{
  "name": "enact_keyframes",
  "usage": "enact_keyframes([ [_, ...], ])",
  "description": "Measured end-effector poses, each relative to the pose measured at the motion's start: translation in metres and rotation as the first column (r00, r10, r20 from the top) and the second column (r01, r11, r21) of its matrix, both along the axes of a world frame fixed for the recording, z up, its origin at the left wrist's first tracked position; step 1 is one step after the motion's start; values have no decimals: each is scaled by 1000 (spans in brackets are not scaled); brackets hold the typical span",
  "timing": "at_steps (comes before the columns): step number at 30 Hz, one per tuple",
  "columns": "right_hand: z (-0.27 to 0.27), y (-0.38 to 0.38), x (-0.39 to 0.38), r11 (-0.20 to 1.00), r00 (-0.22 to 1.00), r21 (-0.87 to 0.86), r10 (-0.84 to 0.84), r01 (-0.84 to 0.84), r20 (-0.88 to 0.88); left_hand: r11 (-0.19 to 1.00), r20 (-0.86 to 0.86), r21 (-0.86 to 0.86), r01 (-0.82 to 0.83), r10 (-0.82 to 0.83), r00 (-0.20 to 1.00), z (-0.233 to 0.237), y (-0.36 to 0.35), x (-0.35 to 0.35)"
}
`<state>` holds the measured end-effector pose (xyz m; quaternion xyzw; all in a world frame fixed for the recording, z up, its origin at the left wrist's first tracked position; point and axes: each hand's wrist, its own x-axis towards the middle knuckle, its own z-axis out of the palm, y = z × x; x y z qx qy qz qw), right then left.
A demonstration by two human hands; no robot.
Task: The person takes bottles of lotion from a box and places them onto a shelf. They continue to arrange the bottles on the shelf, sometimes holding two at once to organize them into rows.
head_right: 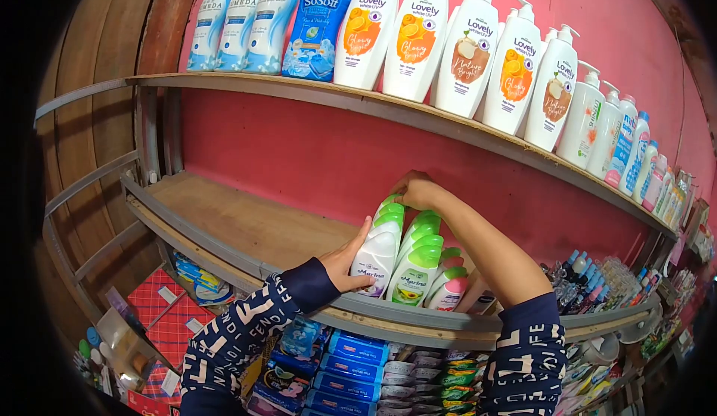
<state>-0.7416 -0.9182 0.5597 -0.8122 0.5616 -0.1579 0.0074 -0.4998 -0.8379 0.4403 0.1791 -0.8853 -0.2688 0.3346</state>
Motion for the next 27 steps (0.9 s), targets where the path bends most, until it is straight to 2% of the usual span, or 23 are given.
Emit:
enact_keyframes([
  [10, 11, 15, 11, 997, 998, 69, -41, 45, -52, 999, -7, -34, -11, 11, 1000, 0, -1, 0],
  [13, 14, 19, 14, 984, 994, 158, -97, 87, 52, 998, -20, -56, -18, 17, 1000, -2, -1, -1],
  [16, 14, 19, 13, 987, 999, 154, -52, 52, -3, 999, -22, -38, -13, 12, 1000, -2, -2, -1],
  [19, 15, 26, 15, 962, 965, 227, -193, 151, 175, 1000, -59, -15, -7, 6, 998, -1, -1, 0],
  [20, 16, 25, 12, 975, 965, 178, -167, 131, 205, 999, -78, 37, 9, -6, 997, 3, 1, 1],
  [22, 20, 27, 2, 991, 956, 82, -126, 108, 264, 997, -184, -60, -54, 42, 982, 7, 9, 5],
  [24, 23, 50, -13, 970, 946, -236, 28, 52, 324, 918, -371, -324, -229, 100, 923, 3, 20, 14],
  [25, 29, 72, -17, 920, 940, -390, 98, 40, 328, 937, -436, -270, -221, 85, 896, 1, 35, 23],
  [26, 49, 113, -5, 927, 936, -259, -194, 272, 293, 955, -499, -212, -205, 75, 864, -4, 53, 31],
  [27, 44, 134, -13, 877, 941, -451, -2, 165, 340, 973, -608, -185, -138, -3, 794, -15, 68, 32],
])
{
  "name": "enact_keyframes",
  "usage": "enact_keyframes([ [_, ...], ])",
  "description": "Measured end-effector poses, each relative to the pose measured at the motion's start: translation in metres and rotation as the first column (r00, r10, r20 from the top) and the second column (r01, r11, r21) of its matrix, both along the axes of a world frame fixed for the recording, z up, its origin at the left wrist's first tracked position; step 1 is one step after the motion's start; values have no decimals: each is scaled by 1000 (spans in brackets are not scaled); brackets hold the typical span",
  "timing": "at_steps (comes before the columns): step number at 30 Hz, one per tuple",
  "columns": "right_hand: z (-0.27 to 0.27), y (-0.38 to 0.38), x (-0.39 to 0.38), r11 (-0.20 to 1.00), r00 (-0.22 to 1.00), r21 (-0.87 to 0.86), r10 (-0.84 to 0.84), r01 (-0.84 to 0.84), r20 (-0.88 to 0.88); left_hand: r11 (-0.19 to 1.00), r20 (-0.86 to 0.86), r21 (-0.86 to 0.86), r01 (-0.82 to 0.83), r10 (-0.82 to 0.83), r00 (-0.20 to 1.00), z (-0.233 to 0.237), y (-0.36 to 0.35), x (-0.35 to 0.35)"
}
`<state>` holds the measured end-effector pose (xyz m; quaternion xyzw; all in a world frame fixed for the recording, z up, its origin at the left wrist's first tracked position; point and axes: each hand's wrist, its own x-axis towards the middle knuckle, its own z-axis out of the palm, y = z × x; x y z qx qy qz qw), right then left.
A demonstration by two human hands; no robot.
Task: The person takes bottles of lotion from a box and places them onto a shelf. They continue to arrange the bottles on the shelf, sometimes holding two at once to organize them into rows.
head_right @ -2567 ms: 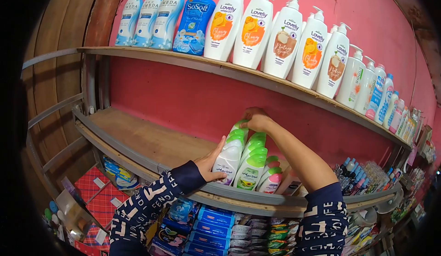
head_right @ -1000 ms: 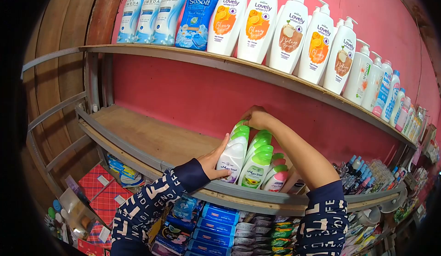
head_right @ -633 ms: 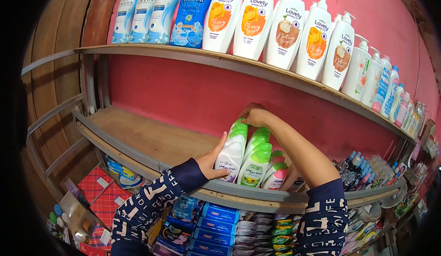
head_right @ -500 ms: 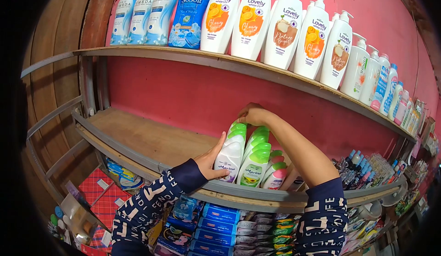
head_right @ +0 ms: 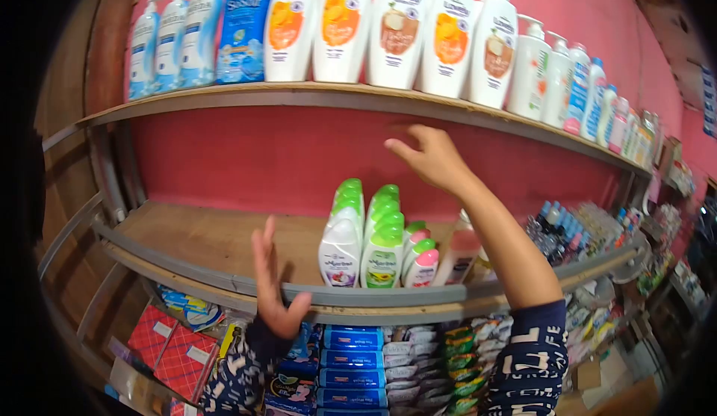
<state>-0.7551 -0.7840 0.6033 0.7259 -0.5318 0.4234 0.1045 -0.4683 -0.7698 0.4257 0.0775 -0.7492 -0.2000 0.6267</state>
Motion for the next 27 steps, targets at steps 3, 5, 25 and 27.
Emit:
enact_keyframes([
  [3, -13, 109, 10, 942, 997, -333, -59, 37, -58, 994, -57, -110, -2, -5, 998, -52, 34, -6],
  [5, -47, 176, 4, 919, 995, -380, -87, 102, 58, 986, -26, -93, 142, -145, 989, -74, 59, -17],
  [25, -307, 871, 355, -388, 76, -253, -416, 886, 906, 76, 237, -9, 997, -969, 76, -117, 443, -72],
  [27, -333, 921, 427, -433, -110, -84, -405, 898, 908, -95, 197, 67, 993, -975, -106, -127, 516, -54],
])
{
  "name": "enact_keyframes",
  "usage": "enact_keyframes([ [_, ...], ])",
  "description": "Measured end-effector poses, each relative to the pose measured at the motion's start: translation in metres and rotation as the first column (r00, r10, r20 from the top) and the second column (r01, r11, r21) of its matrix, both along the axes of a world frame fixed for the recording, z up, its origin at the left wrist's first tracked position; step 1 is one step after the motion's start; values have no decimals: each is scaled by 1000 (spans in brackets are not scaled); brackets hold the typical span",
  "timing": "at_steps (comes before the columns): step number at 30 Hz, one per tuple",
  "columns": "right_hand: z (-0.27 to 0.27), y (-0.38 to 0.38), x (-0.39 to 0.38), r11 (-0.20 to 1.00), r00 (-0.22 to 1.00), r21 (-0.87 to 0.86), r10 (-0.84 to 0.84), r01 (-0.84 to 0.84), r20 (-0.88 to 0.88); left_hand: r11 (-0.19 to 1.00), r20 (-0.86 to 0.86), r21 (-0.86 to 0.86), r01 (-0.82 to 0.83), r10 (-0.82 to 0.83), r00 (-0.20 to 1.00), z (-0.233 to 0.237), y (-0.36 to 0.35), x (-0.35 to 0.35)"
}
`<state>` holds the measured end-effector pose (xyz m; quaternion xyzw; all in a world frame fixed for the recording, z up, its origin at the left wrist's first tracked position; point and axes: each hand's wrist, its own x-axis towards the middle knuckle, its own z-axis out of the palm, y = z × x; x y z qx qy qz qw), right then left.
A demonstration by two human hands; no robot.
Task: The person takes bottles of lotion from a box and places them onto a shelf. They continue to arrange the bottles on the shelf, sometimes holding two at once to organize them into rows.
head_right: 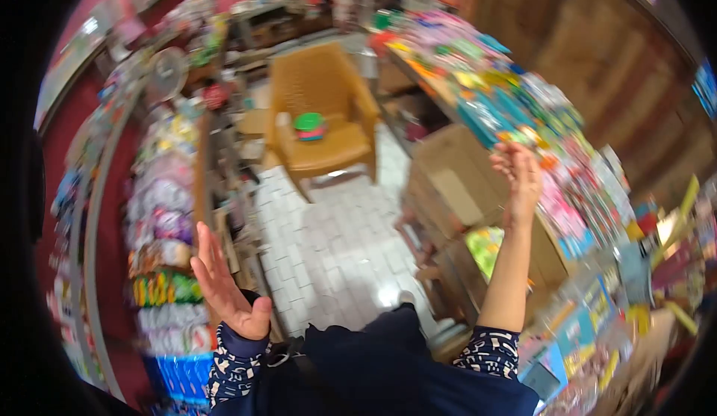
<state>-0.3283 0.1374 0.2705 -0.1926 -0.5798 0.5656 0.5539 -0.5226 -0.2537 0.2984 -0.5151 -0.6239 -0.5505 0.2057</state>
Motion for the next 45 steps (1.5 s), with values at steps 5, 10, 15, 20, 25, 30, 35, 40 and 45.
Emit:
enact_keyframes([
  [5, -120, 89, 164, 985, 777, -159, 45, 71, 628, 942, 90, -253, 222, -206, 974, -24, 144, 56],
  [10, -200, 87, 228, 890, 182, -399, 364, 221, 913, 832, 133, -415, 368, -344, 929, -40, 242, 106],
  [15, -343, 62, 270, 902, -278, -420, 431, 101, 858, 734, 157, -480, 481, -468, 870, -55, 310, 150],
  [20, -449, 0, 274, 710, -257, -704, 686, 31, 681, 616, 169, -545, 569, -584, 794, -73, 348, 187],
  [25, -495, -24, 262, 583, -44, -797, 810, 158, 584, 581, 187, -588, 563, -579, 793, -86, 362, 199],
  [30, -574, -37, 231, 769, 108, -638, 631, 42, 768, 531, 192, -682, 503, -534, 824, -92, 358, 196],
  [35, -566, -40, 210, 656, 243, -595, 551, 465, 798, 505, 168, -766, 398, -440, 882, -95, 345, 185],
  [40, -529, -33, 221, 248, 554, -765, 564, 594, 613, 480, 138, -820, 311, -362, 922, -97, 327, 171],
  [45, -546, -40, 231, 314, 416, -695, 618, 647, 667, 475, 191, -827, 300, -266, 945, -94, 317, 170],
])
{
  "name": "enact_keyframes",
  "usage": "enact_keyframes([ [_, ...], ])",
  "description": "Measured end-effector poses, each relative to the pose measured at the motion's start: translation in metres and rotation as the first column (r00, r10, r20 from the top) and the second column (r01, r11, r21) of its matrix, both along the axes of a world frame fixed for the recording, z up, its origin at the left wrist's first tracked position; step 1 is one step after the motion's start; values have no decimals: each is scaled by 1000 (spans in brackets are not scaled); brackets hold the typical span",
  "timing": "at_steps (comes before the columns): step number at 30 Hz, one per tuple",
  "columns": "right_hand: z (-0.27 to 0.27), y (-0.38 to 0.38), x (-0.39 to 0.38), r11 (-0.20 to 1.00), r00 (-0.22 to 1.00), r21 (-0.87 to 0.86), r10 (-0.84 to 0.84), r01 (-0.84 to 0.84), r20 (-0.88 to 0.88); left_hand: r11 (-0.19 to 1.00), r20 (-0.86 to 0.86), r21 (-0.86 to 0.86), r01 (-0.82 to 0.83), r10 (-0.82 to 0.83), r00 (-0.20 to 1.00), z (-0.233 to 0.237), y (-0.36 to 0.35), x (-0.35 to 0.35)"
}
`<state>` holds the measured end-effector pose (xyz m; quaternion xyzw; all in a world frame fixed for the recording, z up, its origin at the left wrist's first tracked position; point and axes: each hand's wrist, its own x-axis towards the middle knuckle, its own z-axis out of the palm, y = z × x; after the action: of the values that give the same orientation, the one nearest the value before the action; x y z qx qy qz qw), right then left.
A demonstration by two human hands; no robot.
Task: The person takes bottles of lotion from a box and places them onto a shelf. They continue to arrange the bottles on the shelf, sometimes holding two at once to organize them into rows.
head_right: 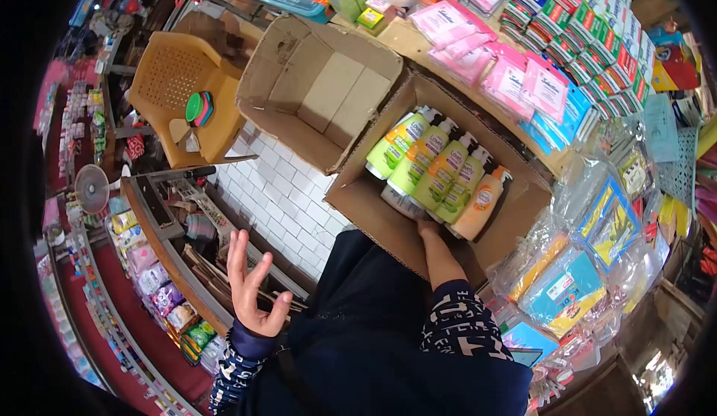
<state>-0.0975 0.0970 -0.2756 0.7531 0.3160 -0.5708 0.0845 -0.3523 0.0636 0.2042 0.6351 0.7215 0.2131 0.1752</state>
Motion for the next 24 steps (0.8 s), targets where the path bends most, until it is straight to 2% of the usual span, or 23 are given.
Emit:
enact_keyframes([
  [3, -12, -2, 12, 975, 985, 208, -37, 72, -166, 1000, -16, -11, -11, 11, 1000, -2, -7, -2],
  [4, 6, 5, 2, 974, 983, 171, -128, 149, -130, 999, -20, -31, -28, 27, 999, -4, -9, -2],
  [5, 54, 24, -22, 964, 972, 136, -219, 229, -88, 998, -22, -47, -32, 31, 999, -7, -11, -2],
  [6, 81, 33, -35, 945, 951, 102, -308, 311, -44, 997, -26, -65, -34, 33, 999, -9, -12, -1],
  [9, 14, 12, -18, 907, 893, 6, -414, 422, -179, 996, -7, -93, -13, 12, 1000, -17, -13, 2],
  [12, -10, 5, -19, 933, 933, 121, -316, 338, -173, 994, 1, -110, 13, -13, 1000, -22, -9, 5],
  [15, 1, 15, -31, 924, 904, -39, -381, 381, -192, 992, 15, -107, 62, -60, 998, -24, -3, 5],
  [18, 57, 35, -59, 993, 985, -51, -109, 104, -131, 991, 38, -104, 86, -83, 996, -25, 3, 6],
  [21, 98, 46, -56, 982, 939, -94, -186, 166, -289, 990, 68, -114, 88, -81, 994, -31, 8, 5],
  [22, 99, 40, -55, 964, 912, -50, -263, 261, -314, 990, 79, -102, 101, -93, 993, -33, 11, 5],
  [24, 115, 37, -45, 963, 887, -70, -266, 259, -377, 983, 96, -128, 129, -118, 988, -35, 18, 1],
])
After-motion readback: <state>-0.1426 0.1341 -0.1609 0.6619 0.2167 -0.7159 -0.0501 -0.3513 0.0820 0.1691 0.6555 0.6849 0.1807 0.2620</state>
